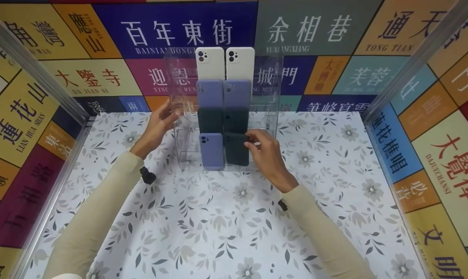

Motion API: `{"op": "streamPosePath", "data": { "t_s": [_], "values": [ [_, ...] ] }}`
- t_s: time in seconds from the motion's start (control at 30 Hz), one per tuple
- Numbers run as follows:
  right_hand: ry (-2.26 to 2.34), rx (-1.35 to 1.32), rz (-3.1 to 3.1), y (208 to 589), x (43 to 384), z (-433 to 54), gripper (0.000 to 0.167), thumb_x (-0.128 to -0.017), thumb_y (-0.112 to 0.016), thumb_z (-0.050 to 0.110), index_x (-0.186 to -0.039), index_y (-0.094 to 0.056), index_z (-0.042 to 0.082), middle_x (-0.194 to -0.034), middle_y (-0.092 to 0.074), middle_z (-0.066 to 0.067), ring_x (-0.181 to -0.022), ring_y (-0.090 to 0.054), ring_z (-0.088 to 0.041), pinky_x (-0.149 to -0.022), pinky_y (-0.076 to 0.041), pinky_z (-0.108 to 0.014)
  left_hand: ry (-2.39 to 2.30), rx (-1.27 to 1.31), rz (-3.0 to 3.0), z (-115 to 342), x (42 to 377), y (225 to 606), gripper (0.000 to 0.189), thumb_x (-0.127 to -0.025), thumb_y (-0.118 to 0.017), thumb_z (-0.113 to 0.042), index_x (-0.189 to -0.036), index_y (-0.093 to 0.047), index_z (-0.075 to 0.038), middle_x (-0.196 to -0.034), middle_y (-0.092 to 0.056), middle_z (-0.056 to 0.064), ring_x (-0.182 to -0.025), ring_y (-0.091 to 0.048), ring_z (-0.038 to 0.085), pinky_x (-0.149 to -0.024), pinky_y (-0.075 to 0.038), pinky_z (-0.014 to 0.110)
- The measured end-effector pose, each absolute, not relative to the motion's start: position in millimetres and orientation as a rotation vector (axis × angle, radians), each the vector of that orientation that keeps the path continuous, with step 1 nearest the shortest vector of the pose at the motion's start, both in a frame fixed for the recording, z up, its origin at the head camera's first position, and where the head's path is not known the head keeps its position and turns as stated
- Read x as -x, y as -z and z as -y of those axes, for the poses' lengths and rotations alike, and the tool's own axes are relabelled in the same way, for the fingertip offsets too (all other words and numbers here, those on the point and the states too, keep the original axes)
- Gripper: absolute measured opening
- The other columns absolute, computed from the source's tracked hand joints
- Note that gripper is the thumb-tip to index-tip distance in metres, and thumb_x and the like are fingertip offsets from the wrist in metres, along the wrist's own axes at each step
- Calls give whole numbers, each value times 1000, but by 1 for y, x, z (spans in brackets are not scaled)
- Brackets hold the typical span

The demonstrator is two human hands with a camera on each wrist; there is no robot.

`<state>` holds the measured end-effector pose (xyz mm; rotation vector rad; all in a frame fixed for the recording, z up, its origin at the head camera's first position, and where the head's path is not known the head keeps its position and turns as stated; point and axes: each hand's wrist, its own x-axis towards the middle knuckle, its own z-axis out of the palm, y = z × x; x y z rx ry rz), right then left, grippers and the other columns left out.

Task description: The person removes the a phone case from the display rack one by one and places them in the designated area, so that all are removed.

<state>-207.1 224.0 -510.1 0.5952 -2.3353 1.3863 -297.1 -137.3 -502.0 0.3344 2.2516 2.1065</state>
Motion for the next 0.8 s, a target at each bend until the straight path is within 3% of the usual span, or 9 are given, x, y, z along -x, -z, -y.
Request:
{"op": "streamPosePath", "data": {
  "t_s": [0.27, 0.6, 0.8],
  "values": [
    [-1398, -624, 2328, 511, 200, -219, 26, -97, -80, -5, -123, -76, 0, -113, -76, -13, -102, -76, -30, -85, -59, -14, -2112, -293, -2237, 137, 295, 499, 73, -112, -60, -26, -177, -27, -26, -170, -46, 15, -149, -52, 39, -123, -43, 60],
    [-1356, -627, 2350, 514, 192, -213, 27, -96, -81, -6, -122, -76, -2, -112, -77, -13, -101, -76, -28, -84, -59, -14, -2155, -300, -2196, 132, 295, 498, 70, -114, -56, -19, -177, -26, -23, -168, -46, 19, -146, -54, 37, -124, -41, 63],
    [-1355, -636, 2377, 517, 185, -206, 26, -97, -81, -5, -121, -75, -2, -113, -76, -13, -102, -76, -27, -85, -59, -14, -2130, -249, -2195, 133, 295, 498, 73, -113, -59, -28, -177, -24, -29, -171, -43, 19, -152, -48, 39, -125, -40, 62]
  ]
}}
